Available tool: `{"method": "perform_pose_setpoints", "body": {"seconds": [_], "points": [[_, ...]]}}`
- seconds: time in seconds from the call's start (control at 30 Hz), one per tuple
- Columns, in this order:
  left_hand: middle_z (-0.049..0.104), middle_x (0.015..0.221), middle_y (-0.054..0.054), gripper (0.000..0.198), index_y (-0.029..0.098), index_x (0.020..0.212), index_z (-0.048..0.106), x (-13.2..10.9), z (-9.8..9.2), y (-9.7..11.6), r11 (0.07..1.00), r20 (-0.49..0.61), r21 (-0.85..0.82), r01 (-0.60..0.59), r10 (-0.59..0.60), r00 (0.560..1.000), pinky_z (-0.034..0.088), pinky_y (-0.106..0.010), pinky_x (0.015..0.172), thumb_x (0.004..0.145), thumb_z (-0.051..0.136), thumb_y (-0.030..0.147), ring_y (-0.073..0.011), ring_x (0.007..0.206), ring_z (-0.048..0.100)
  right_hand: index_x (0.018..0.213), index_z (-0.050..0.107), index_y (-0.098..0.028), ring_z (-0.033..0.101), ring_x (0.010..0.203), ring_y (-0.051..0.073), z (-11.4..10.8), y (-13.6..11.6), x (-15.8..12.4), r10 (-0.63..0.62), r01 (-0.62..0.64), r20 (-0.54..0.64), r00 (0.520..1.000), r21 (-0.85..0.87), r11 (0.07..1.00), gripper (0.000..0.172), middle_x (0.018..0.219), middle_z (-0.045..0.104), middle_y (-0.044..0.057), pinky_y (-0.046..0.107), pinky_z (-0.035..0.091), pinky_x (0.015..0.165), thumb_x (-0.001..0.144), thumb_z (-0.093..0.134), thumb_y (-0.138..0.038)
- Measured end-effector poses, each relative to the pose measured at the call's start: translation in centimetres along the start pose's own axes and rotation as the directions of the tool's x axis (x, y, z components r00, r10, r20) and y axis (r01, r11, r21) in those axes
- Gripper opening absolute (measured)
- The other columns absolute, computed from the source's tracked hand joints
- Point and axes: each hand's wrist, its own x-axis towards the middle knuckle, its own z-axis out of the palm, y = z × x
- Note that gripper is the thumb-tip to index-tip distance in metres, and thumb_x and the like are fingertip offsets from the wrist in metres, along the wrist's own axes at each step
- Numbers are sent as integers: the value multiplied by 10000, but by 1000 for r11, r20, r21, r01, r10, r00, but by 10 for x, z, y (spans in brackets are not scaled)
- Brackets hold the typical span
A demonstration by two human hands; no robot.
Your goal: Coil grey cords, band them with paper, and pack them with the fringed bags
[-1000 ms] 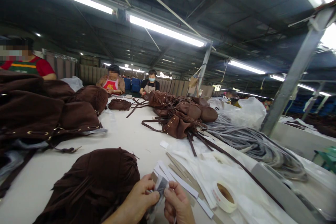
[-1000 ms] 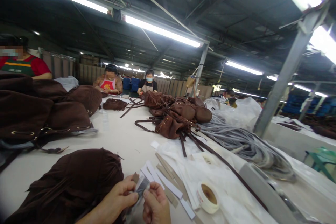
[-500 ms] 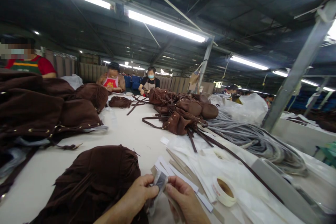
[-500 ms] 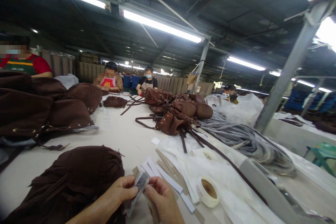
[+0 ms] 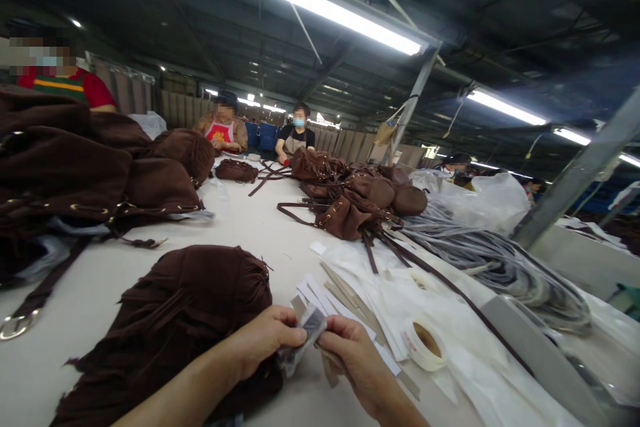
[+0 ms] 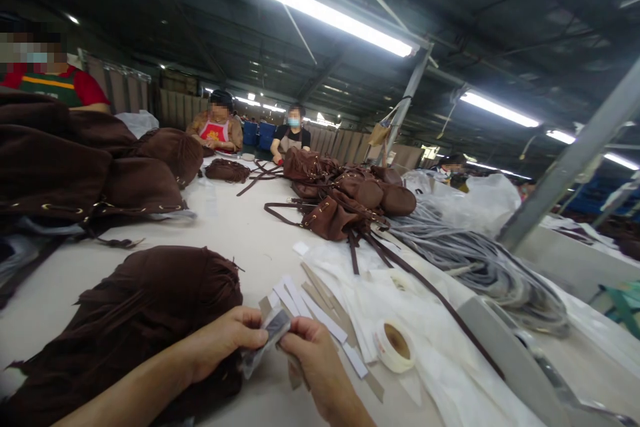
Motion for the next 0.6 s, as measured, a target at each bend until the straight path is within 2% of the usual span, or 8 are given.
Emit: {"method": "perform_pose_setpoints", "body": {"seconds": [0.17,0.3,0.37,0.43,0.53,0.6], "points": [[515,593,21,292,111,717,621,-2,3,2,1000,-36,-1,-3,3,999,257,-235,537,492,667,293,-104,544,401,742,662,-129,231,446,40,-6,5,2,6,-13,81,997,86,996,319,513,398,-84,187,179,428,664,811,-400],[555,667,4,329,110,776,634,-3,7,6,999,-53,-22,-44,43,998,303,-234,578,490,635,272,-111,595,439,730,632,-135,215,421,34,2,4,7,12,-12,1,1000,38,999,375,470,361,-107,182,166,407,639,830,-440],[565,687,-7,326,117,773,624,-2,9,6,998,-62,-28,-56,55,997,311,-241,595,486,629,272,-119,613,451,734,613,-142,305,430,43,5,2,7,-27,27,-58,998,5,1000,378,480,422,-92,175,229,420,633,836,-429],[576,705,-15,319,128,774,616,-2,9,5,997,-65,-34,-66,64,996,315,-246,602,488,630,268,-126,619,459,769,589,-158,411,468,66,3,0,4,-51,51,-64,997,-3,999,360,525,497,-71,175,297,450,660,819,-412],[575,707,-15,309,138,773,603,0,8,0,996,-63,-43,-80,78,995,332,-249,605,503,641,283,-135,624,476,875,563,-191,498,508,91,-10,0,-9,-11,9,38,999,39,999,279,630,578,-48,179,351,464,736,742,-354],[554,677,-2,309,144,778,598,2,7,-3,996,-58,-45,-82,79,995,336,-249,590,512,645,294,-137,612,477,966,575,-203,584,609,128,-20,1,-17,1,-4,122,993,23,1000,247,758,643,-3,203,424,514,762,690,-284]]}}
